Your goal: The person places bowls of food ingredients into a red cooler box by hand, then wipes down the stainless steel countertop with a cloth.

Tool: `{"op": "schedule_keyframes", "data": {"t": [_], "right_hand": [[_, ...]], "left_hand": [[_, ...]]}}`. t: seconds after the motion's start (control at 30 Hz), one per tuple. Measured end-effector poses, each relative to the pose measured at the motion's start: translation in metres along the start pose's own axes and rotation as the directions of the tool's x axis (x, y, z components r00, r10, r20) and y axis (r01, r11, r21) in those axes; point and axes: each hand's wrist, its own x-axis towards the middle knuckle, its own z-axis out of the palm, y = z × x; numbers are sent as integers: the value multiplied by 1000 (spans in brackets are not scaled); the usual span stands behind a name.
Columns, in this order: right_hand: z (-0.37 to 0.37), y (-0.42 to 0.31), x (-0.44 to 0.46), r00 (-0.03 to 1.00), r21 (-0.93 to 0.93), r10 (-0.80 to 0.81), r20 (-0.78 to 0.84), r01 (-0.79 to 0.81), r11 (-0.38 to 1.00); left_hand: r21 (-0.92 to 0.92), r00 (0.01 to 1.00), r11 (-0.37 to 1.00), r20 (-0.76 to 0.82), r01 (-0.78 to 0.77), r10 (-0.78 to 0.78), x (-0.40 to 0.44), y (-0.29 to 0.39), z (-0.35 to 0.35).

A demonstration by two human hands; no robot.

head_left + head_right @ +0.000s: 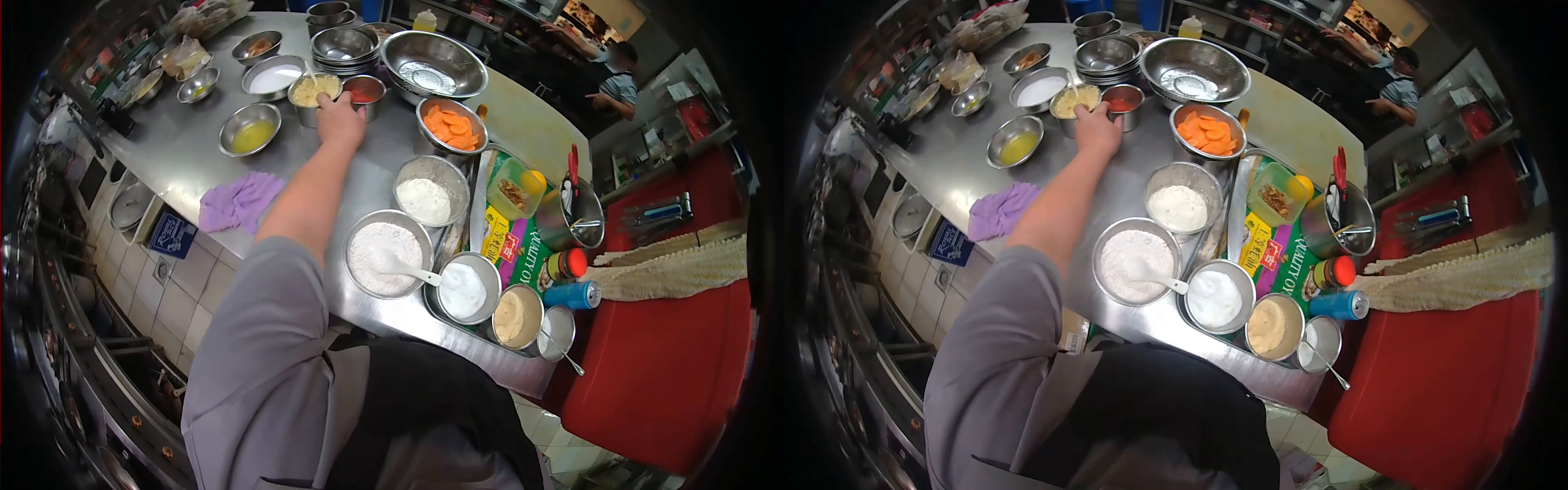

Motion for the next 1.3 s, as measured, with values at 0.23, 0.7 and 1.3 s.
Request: {"op": "schedule_keyframes", "data": {"t": [0.23,0.7,1.3], "right_hand": [[9,-1,0,1000,4,-19,-2,19,1000],[-15,7,-3,982,-258,175,-78,-189,948],[195,-165,7,900,333,-428,80,380,863]], "left_hand": [[30,996,998,70,-62,60,-9,-15,-17],[54,972,983,165,-176,165,-13,-27,-28],[-14,903,923,201,-384,379,-45,-45,-52]]}}
